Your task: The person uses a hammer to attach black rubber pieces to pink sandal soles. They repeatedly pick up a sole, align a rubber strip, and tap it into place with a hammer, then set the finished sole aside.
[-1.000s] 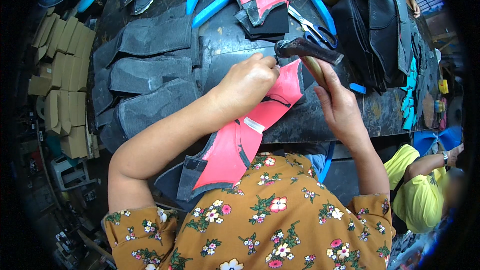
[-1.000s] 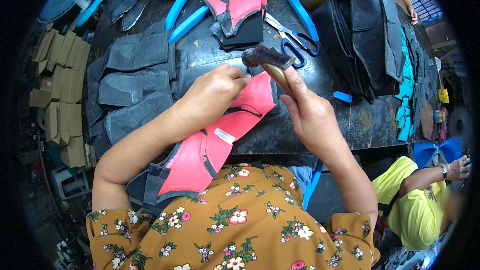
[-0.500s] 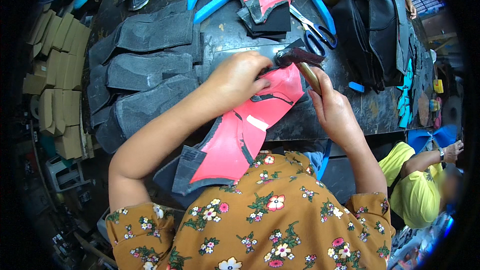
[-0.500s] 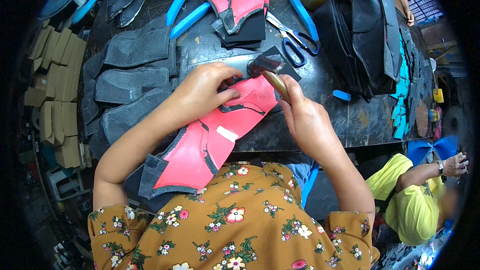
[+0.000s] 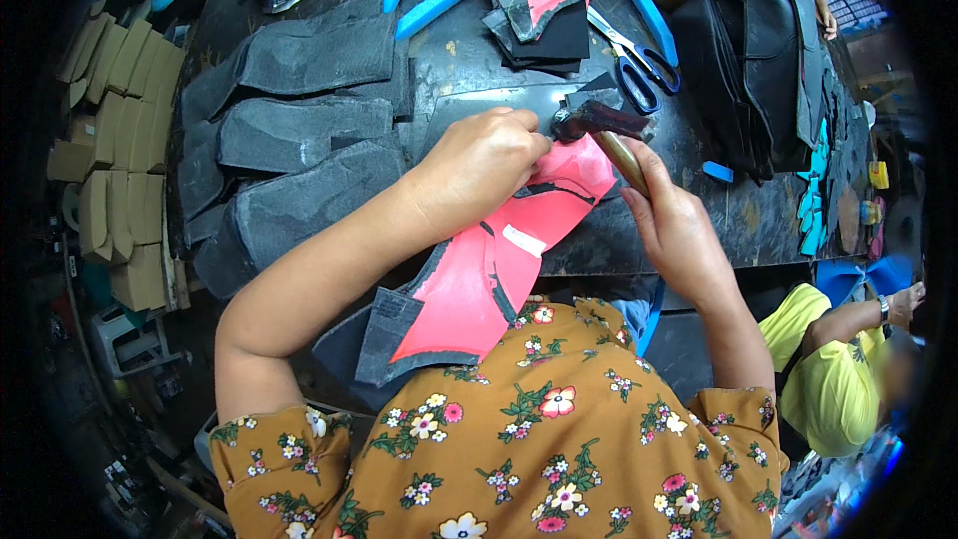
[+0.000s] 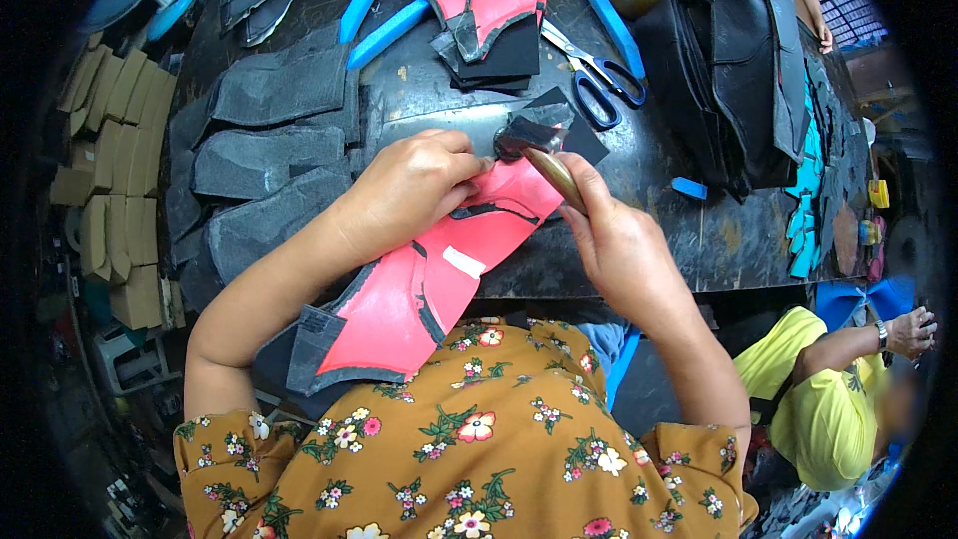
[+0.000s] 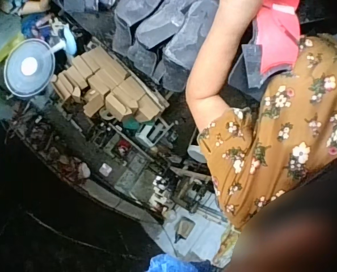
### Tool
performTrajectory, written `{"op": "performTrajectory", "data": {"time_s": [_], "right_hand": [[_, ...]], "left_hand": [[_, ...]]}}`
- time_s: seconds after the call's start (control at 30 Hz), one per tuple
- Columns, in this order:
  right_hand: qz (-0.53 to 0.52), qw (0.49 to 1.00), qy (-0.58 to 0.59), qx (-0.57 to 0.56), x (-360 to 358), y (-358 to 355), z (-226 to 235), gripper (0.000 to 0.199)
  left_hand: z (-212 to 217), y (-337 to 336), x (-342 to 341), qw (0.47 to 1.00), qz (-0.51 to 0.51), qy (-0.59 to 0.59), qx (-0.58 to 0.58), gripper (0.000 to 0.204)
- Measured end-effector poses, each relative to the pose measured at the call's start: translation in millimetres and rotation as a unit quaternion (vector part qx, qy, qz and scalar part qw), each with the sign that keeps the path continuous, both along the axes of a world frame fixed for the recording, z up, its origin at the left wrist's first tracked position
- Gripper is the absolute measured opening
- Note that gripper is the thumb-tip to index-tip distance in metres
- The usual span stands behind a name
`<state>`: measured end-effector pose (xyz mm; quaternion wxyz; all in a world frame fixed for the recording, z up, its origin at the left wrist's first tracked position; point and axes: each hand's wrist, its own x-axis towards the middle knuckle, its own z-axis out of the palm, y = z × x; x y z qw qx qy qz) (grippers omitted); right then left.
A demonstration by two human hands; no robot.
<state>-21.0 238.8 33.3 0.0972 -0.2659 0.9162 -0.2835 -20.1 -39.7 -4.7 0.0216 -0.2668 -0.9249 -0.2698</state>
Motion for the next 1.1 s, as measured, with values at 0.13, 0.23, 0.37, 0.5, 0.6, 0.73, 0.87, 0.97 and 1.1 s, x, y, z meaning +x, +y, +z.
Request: {"op": "performTrajectory", "data": {"time_s": [0.13,0.23,0.37,0.5,0.6,0.73,0.87,0.97,1.1], "right_hand": [[0.010,0.995,0.065,-0.079,5,-4,-6,0.050],[-0.011,0.999,-0.032,0.012,8,-8,0,0.043],[-0.051,0.996,-0.012,-0.070,5,0,10,0.042],[-0.080,0.991,0.049,-0.098,0,3,-3,0.043],[-0.078,0.996,0.030,0.027,-4,8,-13,0.038],[-0.061,0.998,0.015,0.016,-9,15,-8,0.039],[-0.067,0.996,-0.006,-0.060,-13,9,2,0.046],[-0.031,0.992,0.053,-0.107,-12,-3,2,0.050],[-0.032,0.999,-0.003,-0.040,-8,-3,4,0.048]], "left_hand": [[-2,0,3,1.000,0.013,0.000,0.024,0.023],[-1,0,4,0.998,0.032,0.008,0.048,0.021],[1,9,-10,0.969,0.097,-0.125,0.190,0.019],[0,21,-33,0.963,0.103,-0.097,0.229,0.021],[0,13,-36,0.967,0.098,-0.147,0.183,0.025],[-2,1,-26,0.986,0.035,-0.093,0.134,0.028],[-5,4,-24,0.997,0.008,-0.031,0.074,0.026],[-6,5,-23,0.998,0.002,-0.005,0.062,0.024],[-8,3,-20,0.998,-0.001,0.000,0.059,0.022]]}}
